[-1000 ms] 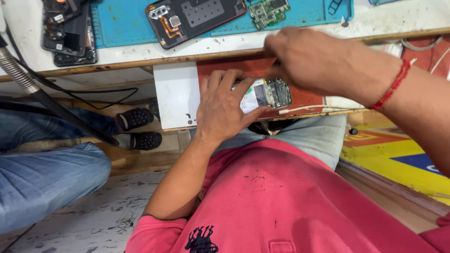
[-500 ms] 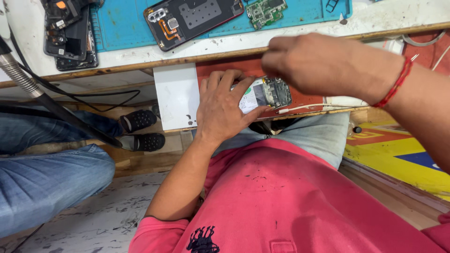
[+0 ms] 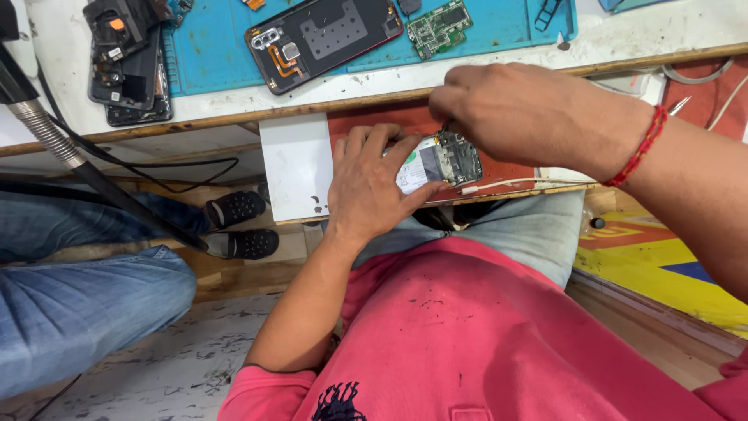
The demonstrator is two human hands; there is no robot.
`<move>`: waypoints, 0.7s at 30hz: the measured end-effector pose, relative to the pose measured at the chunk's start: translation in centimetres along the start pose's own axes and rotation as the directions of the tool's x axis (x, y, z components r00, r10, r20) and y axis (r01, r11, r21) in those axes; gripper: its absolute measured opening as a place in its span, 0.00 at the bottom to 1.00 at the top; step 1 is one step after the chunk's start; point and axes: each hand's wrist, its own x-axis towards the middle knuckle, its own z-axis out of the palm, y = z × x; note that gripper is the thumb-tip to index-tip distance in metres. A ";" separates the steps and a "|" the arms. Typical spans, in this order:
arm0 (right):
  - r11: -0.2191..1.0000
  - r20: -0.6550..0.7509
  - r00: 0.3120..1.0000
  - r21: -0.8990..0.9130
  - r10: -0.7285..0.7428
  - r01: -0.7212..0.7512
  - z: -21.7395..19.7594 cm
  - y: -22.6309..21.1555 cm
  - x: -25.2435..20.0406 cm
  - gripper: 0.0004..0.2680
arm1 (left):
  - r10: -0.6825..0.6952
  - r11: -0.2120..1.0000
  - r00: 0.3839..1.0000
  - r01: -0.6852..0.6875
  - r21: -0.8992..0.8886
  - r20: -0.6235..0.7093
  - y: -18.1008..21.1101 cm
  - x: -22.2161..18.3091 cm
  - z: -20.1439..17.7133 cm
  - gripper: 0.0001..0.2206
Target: The person disassembles a smartphone by removing screws and prying open the casing. They then reassemble the device by aligning the screen and securing the back cover.
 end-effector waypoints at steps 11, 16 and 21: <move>0.997 0.012 0.997 -0.036 0.074 -0.074 0.4 -0.8 -0.7 0.08 | 0.016 1.000 1.000 -0.016 -0.007 -0.013 0.1 -0.3 0.1 0.27; 0.982 0.017 0.984 -0.081 0.175 -0.173 0.4 -0.9 -0.5 0.07 | 0.015 1.000 1.000 -0.014 0.014 -0.013 0.2 -0.5 0.1 0.27; 0.971 -0.010 0.976 -0.090 0.220 -0.220 0.2 -1.0 -0.3 0.10 | 0.019 1.000 1.000 -0.018 0.009 -0.014 0.2 -0.4 0.1 0.27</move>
